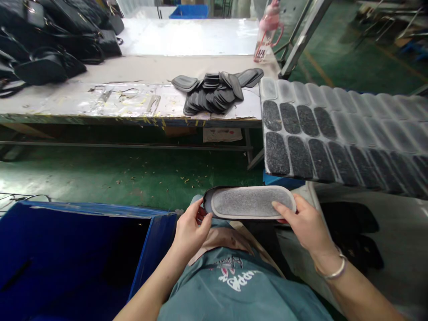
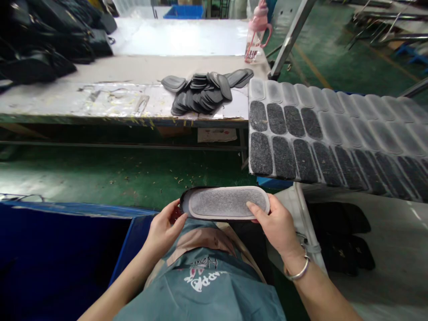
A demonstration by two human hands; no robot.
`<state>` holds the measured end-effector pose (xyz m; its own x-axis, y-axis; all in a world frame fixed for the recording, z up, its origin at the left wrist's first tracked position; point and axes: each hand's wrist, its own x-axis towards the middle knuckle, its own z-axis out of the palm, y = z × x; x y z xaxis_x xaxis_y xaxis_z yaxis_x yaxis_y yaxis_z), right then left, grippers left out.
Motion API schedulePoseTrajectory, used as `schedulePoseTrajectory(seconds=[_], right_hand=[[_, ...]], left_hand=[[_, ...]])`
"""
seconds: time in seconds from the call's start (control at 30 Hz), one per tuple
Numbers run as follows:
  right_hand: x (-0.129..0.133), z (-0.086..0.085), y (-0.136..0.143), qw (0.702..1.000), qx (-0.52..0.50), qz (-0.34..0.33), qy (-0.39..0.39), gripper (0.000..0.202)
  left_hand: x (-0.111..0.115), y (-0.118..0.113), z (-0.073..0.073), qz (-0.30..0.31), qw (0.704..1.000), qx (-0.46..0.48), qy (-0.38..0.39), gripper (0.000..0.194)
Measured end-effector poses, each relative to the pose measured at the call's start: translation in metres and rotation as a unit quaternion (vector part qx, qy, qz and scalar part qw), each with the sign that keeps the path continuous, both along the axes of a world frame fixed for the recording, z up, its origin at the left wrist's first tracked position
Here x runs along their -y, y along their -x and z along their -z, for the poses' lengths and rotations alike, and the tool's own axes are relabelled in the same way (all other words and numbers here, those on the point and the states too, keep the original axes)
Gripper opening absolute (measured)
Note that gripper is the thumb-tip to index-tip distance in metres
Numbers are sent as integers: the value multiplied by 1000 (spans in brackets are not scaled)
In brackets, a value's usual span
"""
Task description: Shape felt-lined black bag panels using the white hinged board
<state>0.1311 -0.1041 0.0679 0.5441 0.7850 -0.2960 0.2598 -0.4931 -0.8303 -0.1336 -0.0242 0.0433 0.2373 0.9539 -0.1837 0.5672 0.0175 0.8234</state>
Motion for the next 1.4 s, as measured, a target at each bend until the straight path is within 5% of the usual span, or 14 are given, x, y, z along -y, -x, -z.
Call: schedulePoseTrajectory(seconds=[0.23,0.63,0.97,1.1,1.27,1.4], right_hand=[[4,5,14,996,83,6,-22,33],[-5,2,14,1000,6,-28,5,37],[-13,4,27,999,-29,24,20,38],[-15,0,30,992,-118,47,17,42],[-14,-6,27,954,-300,0,-18,50],[-12,-5,23,927,-366,16,-79,58]], left_hand=[[4,6,12,-15,999,30,23,45],[-5,5,3,2,998,65,-15,24],[0,5,8,12,997,43,-62,21],[-9,16,1,75,991,-37,-102,25],[-35,5,-32,125,933,-100,-321,61],[-47,-44,-48,361,874,-45,-321,77]])
